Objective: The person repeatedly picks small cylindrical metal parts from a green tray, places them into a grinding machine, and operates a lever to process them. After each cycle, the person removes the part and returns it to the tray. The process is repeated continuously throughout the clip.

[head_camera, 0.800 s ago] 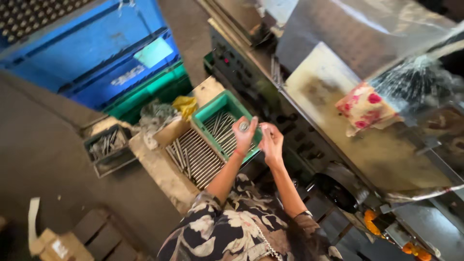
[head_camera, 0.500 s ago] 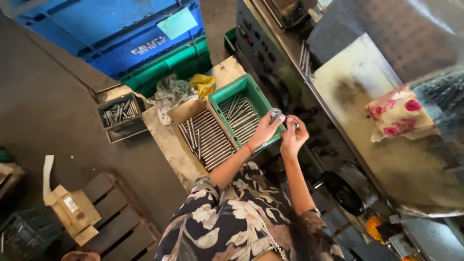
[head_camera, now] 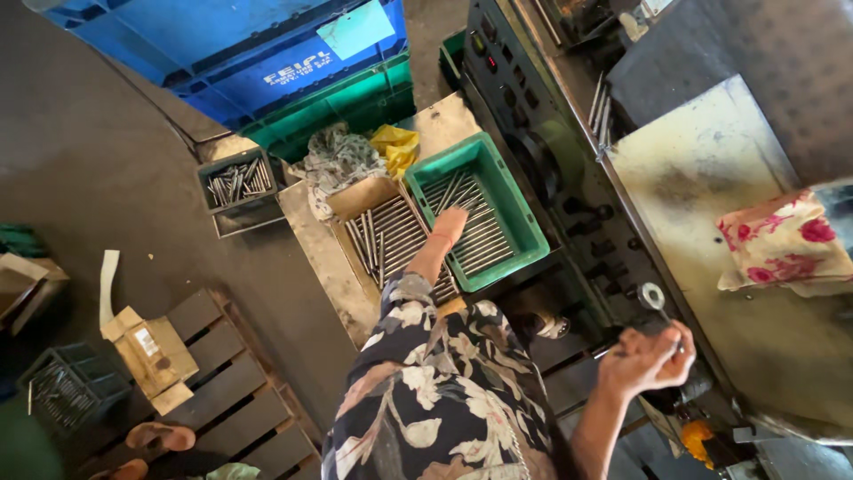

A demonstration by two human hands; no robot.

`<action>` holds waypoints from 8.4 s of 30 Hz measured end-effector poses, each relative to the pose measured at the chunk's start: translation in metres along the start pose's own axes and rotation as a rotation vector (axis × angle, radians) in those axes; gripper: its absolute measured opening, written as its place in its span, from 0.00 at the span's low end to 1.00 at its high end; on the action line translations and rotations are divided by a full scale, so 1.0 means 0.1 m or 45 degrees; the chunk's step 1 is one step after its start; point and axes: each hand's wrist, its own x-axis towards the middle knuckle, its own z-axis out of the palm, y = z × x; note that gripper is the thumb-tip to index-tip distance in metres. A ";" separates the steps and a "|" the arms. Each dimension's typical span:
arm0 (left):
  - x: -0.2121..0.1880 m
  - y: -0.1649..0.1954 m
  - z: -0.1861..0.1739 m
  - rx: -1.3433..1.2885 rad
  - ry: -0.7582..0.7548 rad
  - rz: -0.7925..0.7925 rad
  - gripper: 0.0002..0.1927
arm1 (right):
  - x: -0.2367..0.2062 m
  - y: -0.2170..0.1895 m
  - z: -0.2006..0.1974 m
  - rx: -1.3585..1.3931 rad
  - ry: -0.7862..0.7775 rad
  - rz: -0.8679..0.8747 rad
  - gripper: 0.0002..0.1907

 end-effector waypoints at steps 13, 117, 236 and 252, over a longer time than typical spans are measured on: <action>-0.94 -0.53 -0.11 -0.237 0.900 -0.306 0.16 | -0.24 -0.06 -0.31 -0.262 -0.084 0.066 0.11; -2.01 3.32 -1.27 -2.066 -1.121 0.313 0.10 | -0.08 -1.60 -1.23 -0.746 -1.133 -0.114 0.28; 3.75 8.39 0.71 -2.418 -0.574 -0.212 0.20 | 5.43 -2.51 -5.56 -2.599 0.961 -0.140 0.29; 3.76 8.72 0.72 -2.333 -0.436 0.087 0.19 | 5.75 -2.64 -5.73 -2.522 0.893 -0.193 0.25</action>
